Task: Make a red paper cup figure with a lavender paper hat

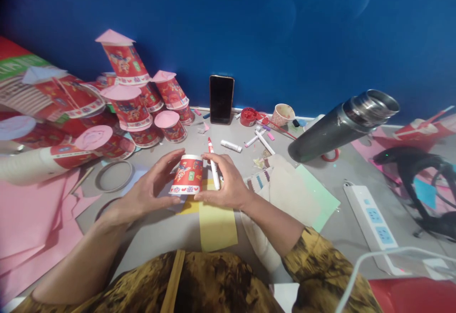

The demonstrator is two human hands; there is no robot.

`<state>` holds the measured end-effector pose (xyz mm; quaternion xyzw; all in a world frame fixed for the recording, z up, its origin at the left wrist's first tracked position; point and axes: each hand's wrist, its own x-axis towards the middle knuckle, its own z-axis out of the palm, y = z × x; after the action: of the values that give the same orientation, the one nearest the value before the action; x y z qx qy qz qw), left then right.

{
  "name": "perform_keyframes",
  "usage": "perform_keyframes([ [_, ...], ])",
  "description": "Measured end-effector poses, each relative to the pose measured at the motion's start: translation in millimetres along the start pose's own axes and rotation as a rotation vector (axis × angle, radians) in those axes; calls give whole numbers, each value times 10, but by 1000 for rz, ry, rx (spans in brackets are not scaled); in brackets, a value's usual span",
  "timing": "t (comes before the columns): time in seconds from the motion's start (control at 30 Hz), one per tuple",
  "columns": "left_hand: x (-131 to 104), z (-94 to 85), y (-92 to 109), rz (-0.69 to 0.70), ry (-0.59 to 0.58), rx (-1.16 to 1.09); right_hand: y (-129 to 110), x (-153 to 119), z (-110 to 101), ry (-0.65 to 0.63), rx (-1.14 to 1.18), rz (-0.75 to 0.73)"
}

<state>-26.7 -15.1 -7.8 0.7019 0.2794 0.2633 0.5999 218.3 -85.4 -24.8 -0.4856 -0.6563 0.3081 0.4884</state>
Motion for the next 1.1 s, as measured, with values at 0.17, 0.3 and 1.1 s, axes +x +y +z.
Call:
perform_keyframes([
  [0.17,-25,9,107,15,-13,192,7,6,26,-25,-123,-79],
  [0.3,-31,27,182,-38,-20,291,-3,1,19,-65,-109,-69],
  [1.1,55,81,-45,-32,152,138,-53,40,-3,362,516,321],
])
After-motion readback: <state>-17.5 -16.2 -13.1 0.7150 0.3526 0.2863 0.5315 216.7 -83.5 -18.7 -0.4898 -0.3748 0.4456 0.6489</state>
